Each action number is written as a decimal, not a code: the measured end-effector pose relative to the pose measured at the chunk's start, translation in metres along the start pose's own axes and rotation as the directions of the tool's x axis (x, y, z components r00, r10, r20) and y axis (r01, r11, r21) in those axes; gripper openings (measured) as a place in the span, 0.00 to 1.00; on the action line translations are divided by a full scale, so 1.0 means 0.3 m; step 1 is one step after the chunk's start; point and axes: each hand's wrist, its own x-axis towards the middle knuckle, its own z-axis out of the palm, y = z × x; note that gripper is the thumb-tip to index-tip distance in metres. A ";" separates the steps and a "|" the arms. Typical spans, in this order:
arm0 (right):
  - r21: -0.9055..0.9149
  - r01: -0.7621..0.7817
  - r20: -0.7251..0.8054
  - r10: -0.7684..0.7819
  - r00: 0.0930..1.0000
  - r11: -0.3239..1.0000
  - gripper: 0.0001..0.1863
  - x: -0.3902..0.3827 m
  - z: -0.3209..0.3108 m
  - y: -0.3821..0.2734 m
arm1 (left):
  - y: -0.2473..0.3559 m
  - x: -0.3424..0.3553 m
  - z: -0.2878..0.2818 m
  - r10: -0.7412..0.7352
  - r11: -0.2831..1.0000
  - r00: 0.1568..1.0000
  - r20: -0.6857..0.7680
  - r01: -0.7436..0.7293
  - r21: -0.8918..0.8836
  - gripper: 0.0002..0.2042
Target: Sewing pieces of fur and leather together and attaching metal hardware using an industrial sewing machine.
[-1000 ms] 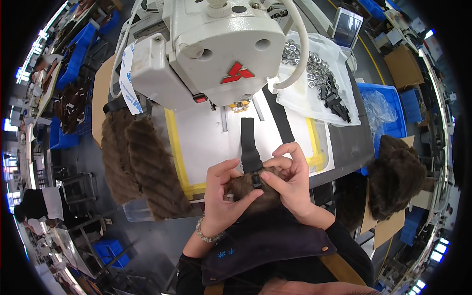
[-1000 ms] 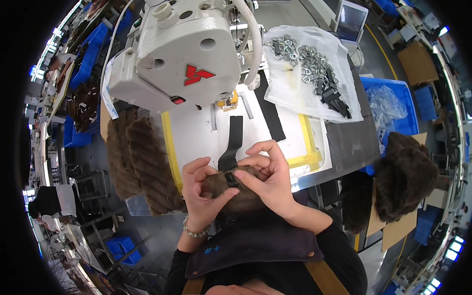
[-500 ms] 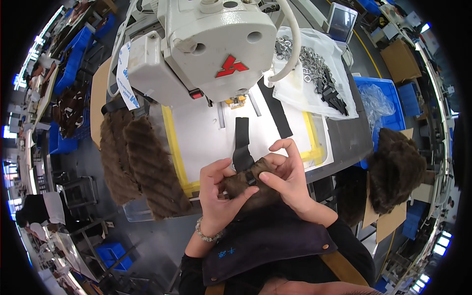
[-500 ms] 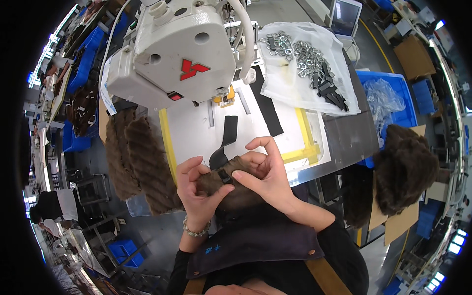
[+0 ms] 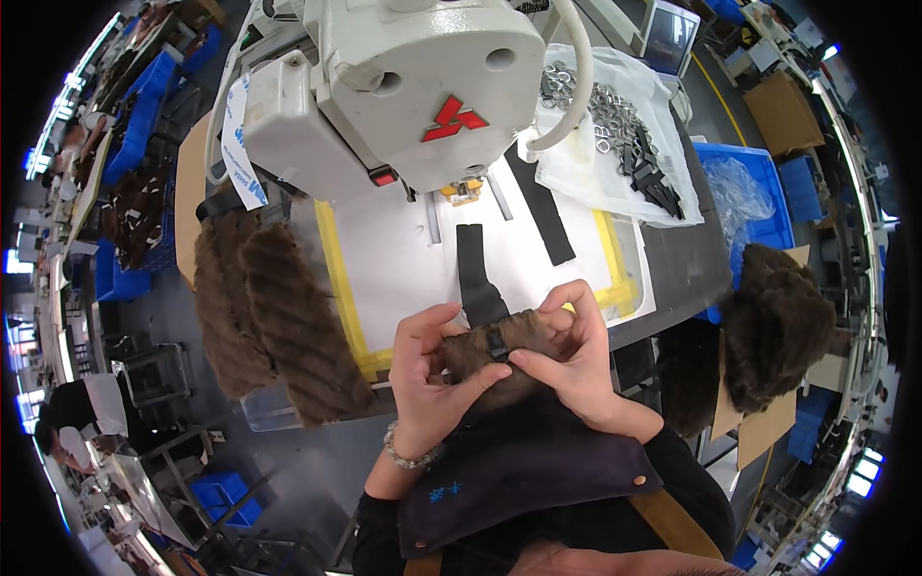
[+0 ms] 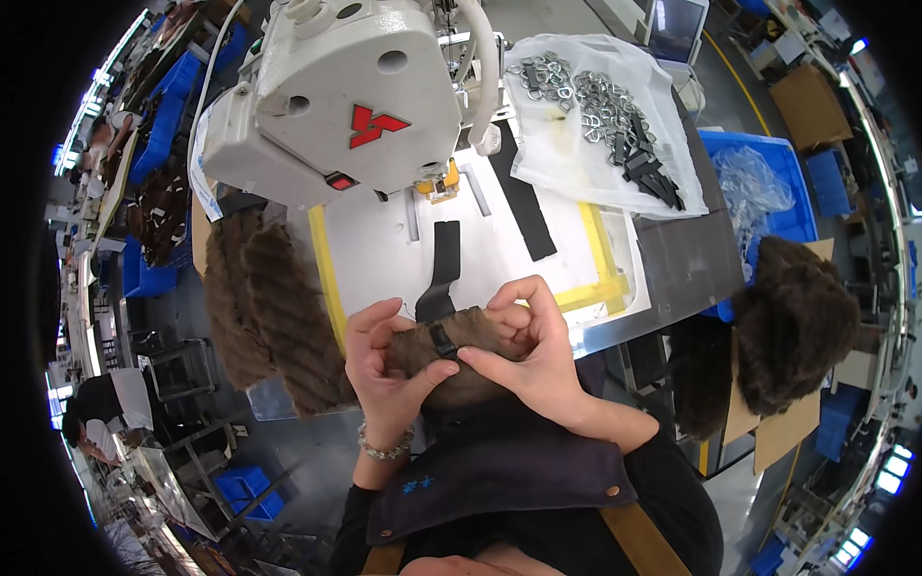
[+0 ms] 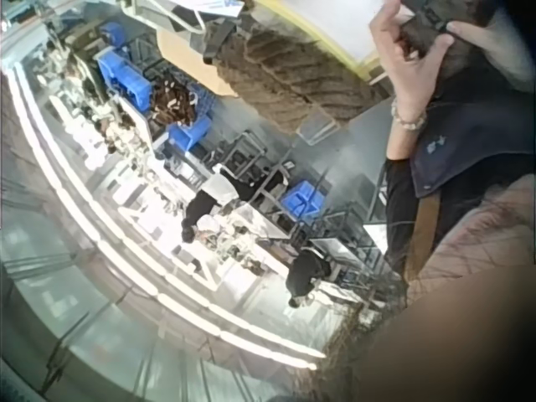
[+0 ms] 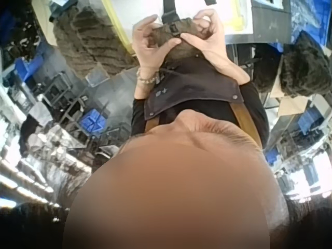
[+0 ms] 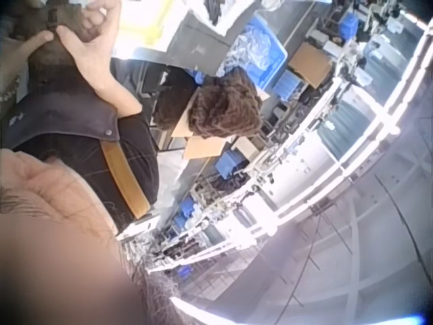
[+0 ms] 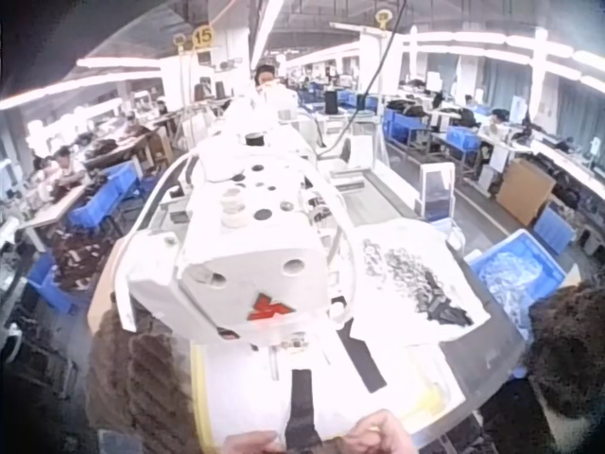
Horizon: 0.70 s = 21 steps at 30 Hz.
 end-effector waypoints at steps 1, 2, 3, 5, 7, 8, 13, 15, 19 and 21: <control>0.001 0.002 0.001 -0.002 1.000 1.000 0.26 -0.001 0.001 -0.001 | -0.001 0.001 0.003 -0.007 1.000 1.000 0.000 0.007 -0.019 0.35; -0.004 0.002 -0.010 -0.002 1.000 1.000 0.26 -0.003 -0.001 -0.002 | -0.002 0.001 0.004 -0.006 1.000 1.000 0.001 0.006 -0.017 0.35; -0.007 0.000 -0.016 0.000 1.000 1.000 0.26 -0.004 -0.001 -0.001 | -0.002 0.000 0.003 -0.017 1.000 1.000 0.007 0.017 -0.022 0.34; -0.034 0.018 -0.018 -0.019 1.000 0.999 0.26 -0.009 -0.008 0.004 | -0.002 -0.001 0.000 -0.027 0.999 1.000 0.010 0.028 -0.023 0.34; -0.064 0.037 -0.022 -0.039 0.999 0.997 0.26 -0.012 -0.009 -0.003 | 0.001 -0.002 -0.001 -0.042 0.999 0.998 0.038 0.043 -0.021 0.34; -0.085 0.032 -0.026 -0.034 0.999 0.996 0.26 -0.013 -0.006 -0.013 | 0.001 -0.002 -0.003 -0.040 0.999 0.999 0.035 0.041 -0.019 0.34; -0.063 0.043 -0.026 -0.044 0.999 0.997 0.26 -0.011 -0.004 -0.013 | -0.004 0.001 0.001 -0.028 0.999 0.998 0.050 0.030 -0.035 0.33; -0.041 0.057 -0.021 -0.058 0.998 0.998 0.26 -0.009 -0.003 -0.012 | -0.007 0.003 0.000 -0.026 0.999 0.998 0.058 0.028 -0.034 0.33; -0.010 0.047 -0.007 -0.047 0.999 0.999 0.26 -0.006 -0.010 -0.007 | -0.010 0.006 0.000 -0.037 0.998 0.996 0.076 0.041 -0.050 0.33; 0.042 0.092 0.021 -0.093 0.995 0.995 0.26 -0.002 -0.013 0.001 | -0.006 0.007 0.001 -0.036 0.998 0.996 0.082 0.039 -0.041 0.33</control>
